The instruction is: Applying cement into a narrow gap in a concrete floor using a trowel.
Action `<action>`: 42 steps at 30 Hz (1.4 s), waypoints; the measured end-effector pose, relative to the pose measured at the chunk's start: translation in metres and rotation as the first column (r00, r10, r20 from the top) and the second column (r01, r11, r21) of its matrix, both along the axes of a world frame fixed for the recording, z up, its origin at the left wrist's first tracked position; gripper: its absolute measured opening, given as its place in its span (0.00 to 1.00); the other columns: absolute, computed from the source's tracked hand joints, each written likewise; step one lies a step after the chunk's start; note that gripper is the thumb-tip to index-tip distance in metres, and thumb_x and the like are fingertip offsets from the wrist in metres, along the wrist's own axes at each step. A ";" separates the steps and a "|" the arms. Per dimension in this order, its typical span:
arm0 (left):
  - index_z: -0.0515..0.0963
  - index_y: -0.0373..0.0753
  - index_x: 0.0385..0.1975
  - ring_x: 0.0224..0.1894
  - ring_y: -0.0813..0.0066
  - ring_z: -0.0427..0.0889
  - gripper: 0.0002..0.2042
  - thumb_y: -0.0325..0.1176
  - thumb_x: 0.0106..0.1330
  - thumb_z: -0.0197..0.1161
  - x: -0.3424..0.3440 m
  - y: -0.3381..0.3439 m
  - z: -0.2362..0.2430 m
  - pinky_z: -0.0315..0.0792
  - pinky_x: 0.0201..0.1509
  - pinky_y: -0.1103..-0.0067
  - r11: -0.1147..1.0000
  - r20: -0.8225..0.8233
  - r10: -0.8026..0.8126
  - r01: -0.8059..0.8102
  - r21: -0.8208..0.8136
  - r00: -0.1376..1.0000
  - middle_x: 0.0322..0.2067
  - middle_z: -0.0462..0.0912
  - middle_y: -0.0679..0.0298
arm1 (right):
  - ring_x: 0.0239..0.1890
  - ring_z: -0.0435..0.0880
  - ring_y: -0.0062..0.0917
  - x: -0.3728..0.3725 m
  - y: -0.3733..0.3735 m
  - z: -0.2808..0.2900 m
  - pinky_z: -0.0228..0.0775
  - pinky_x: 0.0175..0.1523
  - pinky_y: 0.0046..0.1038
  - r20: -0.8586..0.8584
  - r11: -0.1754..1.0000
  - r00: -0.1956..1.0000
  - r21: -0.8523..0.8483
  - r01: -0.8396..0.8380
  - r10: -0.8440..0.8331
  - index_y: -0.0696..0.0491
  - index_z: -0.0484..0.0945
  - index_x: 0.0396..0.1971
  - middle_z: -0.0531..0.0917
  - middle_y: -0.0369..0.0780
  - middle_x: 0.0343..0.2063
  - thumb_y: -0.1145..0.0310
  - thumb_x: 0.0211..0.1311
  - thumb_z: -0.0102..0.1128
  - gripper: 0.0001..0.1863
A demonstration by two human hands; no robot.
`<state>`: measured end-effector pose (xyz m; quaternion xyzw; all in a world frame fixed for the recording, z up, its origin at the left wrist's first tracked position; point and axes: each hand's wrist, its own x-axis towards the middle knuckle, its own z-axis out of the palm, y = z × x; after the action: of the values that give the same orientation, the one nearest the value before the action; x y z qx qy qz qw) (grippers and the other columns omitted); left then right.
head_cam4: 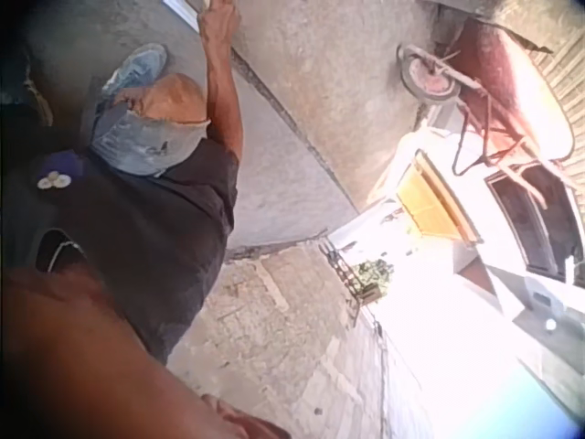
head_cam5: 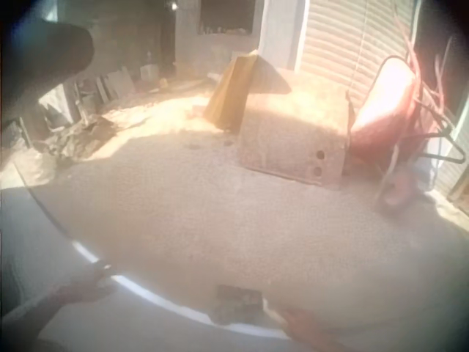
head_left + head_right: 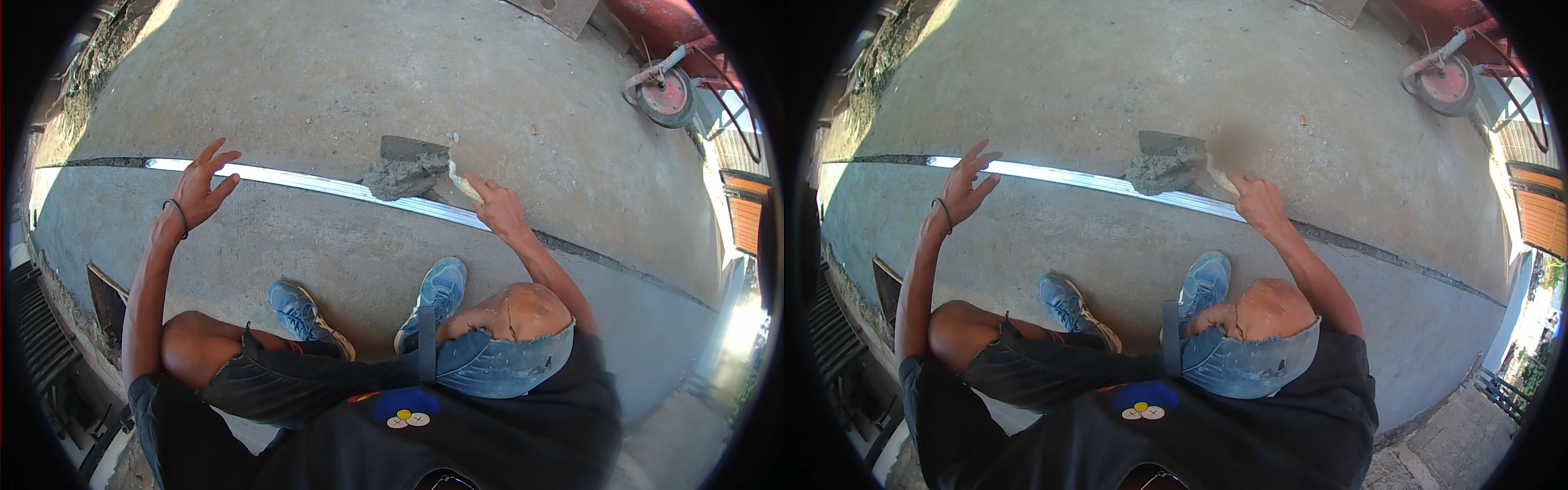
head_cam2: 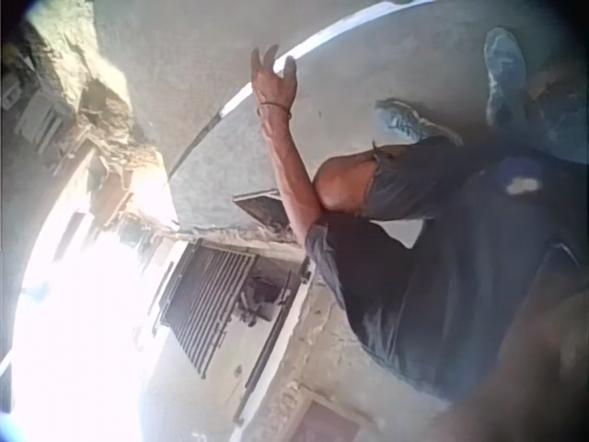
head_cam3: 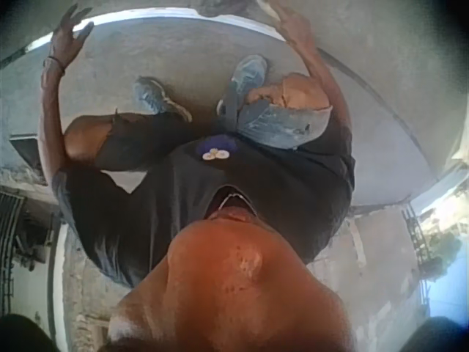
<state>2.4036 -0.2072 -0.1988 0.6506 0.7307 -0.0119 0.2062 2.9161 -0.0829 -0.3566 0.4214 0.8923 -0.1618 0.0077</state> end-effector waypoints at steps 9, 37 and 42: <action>0.76 0.43 0.56 0.62 0.47 0.72 0.19 0.37 0.66 0.62 -0.019 -0.036 0.003 0.72 0.60 0.58 0.998 -0.083 0.043 -0.040 0.041 0.996 0.67 0.64 0.49 | 0.31 0.84 0.39 0.026 -0.034 -0.020 0.77 0.33 0.38 0.112 0.998 0.994 0.062 -0.013 0.006 0.43 0.69 0.61 0.79 0.43 0.30 0.70 0.51 0.65 0.33; 0.74 0.45 0.59 0.54 0.52 0.80 0.22 0.38 0.65 0.63 -0.033 -0.054 0.012 0.79 0.52 0.59 0.988 0.019 0.149 -0.148 -0.051 0.989 0.67 0.65 0.51 | 0.27 0.83 0.38 0.018 -0.094 -0.012 0.76 0.31 0.36 -0.200 0.956 0.944 0.075 0.284 -0.264 0.46 0.72 0.58 0.81 0.45 0.30 0.71 0.52 0.67 0.30; 0.74 0.44 0.59 0.54 0.52 0.80 0.22 0.39 0.65 0.62 -0.028 -0.051 0.014 0.79 0.52 0.59 0.990 -0.005 0.129 -0.129 -0.051 0.992 0.66 0.65 0.51 | 0.19 0.80 0.22 -0.021 -0.126 0.026 0.70 0.23 0.25 -0.229 0.545 0.807 -0.828 0.133 -0.545 0.56 0.73 0.53 0.80 0.40 0.26 0.61 0.64 0.64 0.22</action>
<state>2.3753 -0.2583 -0.1851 0.5966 0.7708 -0.0180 0.2226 2.8949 -0.2090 -0.3309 0.4934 0.6024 -0.6250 -0.0558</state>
